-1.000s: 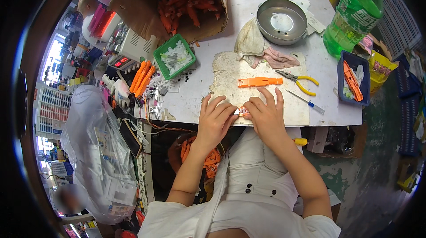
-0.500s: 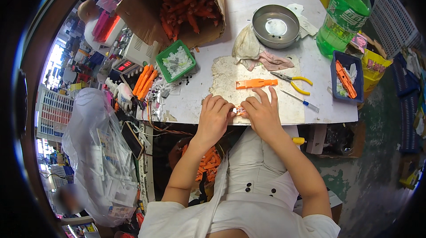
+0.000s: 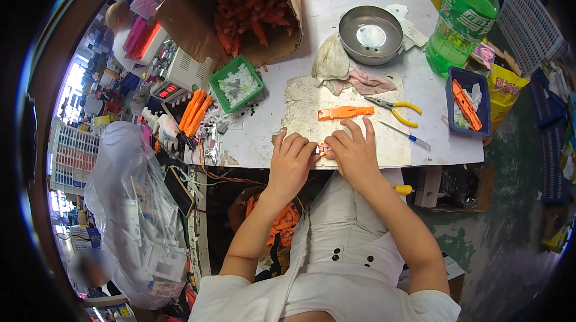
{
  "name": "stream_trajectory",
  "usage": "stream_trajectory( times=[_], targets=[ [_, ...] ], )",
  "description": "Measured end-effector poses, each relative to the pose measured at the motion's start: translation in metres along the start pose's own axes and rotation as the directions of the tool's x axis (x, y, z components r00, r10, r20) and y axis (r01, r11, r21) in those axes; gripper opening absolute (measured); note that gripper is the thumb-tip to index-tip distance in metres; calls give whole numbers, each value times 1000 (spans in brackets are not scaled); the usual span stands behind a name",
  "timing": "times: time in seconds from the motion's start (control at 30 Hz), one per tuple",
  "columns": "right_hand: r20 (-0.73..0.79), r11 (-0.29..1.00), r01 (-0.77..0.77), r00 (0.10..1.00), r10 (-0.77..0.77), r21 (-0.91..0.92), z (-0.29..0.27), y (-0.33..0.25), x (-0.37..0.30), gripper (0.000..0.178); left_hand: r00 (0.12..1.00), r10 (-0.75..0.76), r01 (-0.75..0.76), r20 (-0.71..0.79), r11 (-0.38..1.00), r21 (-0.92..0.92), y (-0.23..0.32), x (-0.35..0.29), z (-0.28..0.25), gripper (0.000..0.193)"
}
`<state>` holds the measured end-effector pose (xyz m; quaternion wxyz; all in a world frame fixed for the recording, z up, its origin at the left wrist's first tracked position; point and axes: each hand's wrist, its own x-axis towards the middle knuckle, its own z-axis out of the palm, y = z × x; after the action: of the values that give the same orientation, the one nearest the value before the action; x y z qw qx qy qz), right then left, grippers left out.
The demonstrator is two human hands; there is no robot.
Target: The person assembles a toy gun by hand, inserting an internal spring and a toy trigger into a toy casing, then closing the toy shell around the internal components.
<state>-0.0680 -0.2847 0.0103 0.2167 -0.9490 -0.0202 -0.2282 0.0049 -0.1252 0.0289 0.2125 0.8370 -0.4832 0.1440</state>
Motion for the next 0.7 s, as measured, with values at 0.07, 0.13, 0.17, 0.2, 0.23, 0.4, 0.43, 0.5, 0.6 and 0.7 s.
stream_trajectory(
  times=[0.07, 0.13, 0.17, 0.2, 0.23, 0.4, 0.43, 0.5, 0.6, 0.7],
  targets=[
    [3, 1000, -6, 1000, 6, -1, 1, -1, 0, 32, 1000, -2, 2, -22, 1000, 12, 0, -1, 4, 27],
    [7, 1000, -11, 1000, 11, -2, 2, 0, 0, 32, 1000, -14, 15, -26, 999, 30, 1, -3, 6, 27],
    [8, 1000, -13, 1000, 13, 2, 2, 0, 0, 32, 1000, -14, 15, -25, 999, 30, 2, -3, 6, 27],
    [9, 1000, -14, 1000, 14, 5, 3, 0, 0, 32, 999, -7, 9, -51, 999, 41, 3, -4, 6, 27],
    [9, 1000, -15, 1000, 15, 5, 3, 0, 0, 32, 997, 2, 2, -77, 999, 52, 5, -4, 5, 27],
    [7, 1000, -7, 1000, 7, 15, 0, 2, -1, 31, 987, -71, 60, -146, 995, -80, 6, -2, -8, 25],
    [2, 1000, -3, 1000, 3, 15, 0, 1, 0, 31, 983, -127, 95, -135, 972, -217, 6, -1, -14, 24],
    [-12, 1000, -3, 1000, 3, 4, 1, 0, -2, 29, 948, -318, 250, 14, 716, -652, 20, -6, -19, 21],
    [-62, 999, -14, 998, 12, -30, -3, -5, -4, 28, 911, -322, 302, 256, 99, -948, 31, -11, -19, 25],
    [-113, 999, -47, 992, 49, 17, -22, -12, -14, 26, 859, -200, 344, 471, -455, -821, 39, -16, -17, 38]
  ],
)
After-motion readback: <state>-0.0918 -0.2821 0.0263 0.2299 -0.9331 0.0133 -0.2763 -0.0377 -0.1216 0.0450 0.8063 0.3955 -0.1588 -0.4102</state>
